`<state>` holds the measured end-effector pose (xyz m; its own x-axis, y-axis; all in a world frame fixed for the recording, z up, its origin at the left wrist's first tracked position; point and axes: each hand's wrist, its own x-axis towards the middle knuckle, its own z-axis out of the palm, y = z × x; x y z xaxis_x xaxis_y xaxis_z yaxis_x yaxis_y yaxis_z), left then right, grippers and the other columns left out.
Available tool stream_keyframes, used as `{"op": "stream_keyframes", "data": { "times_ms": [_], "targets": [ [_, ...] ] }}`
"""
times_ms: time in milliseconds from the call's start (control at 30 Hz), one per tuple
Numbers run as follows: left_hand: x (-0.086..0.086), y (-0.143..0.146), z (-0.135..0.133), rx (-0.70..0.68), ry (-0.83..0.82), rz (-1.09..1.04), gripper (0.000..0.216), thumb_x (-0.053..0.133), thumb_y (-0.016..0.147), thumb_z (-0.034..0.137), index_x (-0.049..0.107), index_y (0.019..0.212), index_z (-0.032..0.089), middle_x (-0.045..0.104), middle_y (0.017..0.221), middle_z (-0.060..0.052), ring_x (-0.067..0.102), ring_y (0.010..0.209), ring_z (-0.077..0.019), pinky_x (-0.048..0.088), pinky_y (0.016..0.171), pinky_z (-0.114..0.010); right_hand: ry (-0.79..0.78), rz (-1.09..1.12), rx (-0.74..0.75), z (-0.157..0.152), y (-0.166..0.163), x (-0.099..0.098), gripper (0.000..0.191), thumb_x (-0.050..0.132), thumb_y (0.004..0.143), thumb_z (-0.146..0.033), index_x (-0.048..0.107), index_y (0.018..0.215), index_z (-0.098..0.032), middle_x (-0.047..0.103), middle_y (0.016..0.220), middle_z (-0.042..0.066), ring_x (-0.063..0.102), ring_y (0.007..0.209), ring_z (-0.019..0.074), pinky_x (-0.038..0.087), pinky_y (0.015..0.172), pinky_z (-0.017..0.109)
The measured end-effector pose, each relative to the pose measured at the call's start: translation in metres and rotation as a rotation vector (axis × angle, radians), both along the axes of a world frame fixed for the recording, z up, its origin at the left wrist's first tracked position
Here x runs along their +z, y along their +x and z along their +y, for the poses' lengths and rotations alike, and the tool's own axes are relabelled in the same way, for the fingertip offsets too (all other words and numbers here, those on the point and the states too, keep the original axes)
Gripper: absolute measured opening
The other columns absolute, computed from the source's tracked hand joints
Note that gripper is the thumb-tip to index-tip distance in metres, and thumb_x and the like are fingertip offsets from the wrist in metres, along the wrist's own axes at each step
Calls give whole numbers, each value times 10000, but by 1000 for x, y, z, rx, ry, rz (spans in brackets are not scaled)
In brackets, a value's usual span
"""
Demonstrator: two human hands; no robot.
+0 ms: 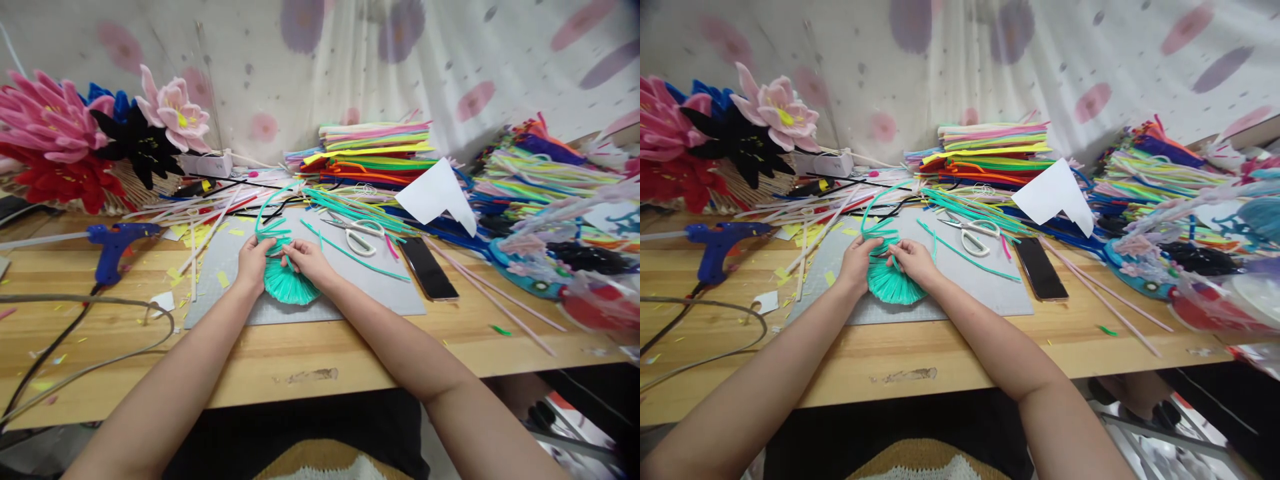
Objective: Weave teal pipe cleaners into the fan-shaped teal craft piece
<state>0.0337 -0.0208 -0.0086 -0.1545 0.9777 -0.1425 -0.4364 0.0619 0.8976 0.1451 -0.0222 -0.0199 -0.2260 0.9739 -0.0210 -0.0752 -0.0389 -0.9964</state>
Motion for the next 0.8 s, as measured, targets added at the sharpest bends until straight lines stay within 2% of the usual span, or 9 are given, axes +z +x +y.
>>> {"op": "stream_keyframes", "data": {
  "times_ms": [233, 467, 567, 700, 800],
  "targets": [
    [0, 2, -2, -65, 0, -46, 275, 704, 492, 214, 553, 716, 160, 604, 621, 29, 597, 592, -136, 480, 589, -263, 24, -70, -34, 2, 1, -1, 326, 569, 683, -463, 472, 600, -163, 502, 484, -58, 334, 393, 29, 254, 416, 193],
    [4, -5, 0, -224, -62, -35, 341, 736, 466, 201, 587, 768, 149, 636, 656, 10, 606, 590, -151, 490, 604, -291, 8, -156, 5, 3, 10, 3, 330, 586, 670, -458, 522, 613, -139, 456, 465, -62, 374, 439, 38, 289, 465, 194],
    [1, -8, 2, -210, -67, -11, 338, 742, 467, 209, 595, 764, 145, 645, 680, 3, 600, 573, -144, 487, 601, -291, 27, -195, 35, 2, 15, 11, 325, 608, 657, -455, 532, 660, -139, 486, 489, -56, 393, 445, 43, 287, 452, 192],
    [-3, -10, 4, -133, -28, 4, 310, 744, 469, 209, 587, 728, 144, 634, 655, 10, 581, 539, -125, 477, 580, -273, 12, -231, 162, -3, 22, 21, 322, 648, 624, -434, 531, 694, -142, 573, 557, -20, 415, 452, 49, 296, 435, 189],
    [-2, -9, 4, -143, -11, -14, 319, 743, 477, 210, 598, 755, 153, 647, 691, 3, 589, 552, -130, 482, 594, -284, 6, -243, 134, -5, 22, 22, 276, 617, 655, -400, 525, 643, -141, 588, 558, -5, 388, 428, 39, 298, 430, 189]
  ]
}}
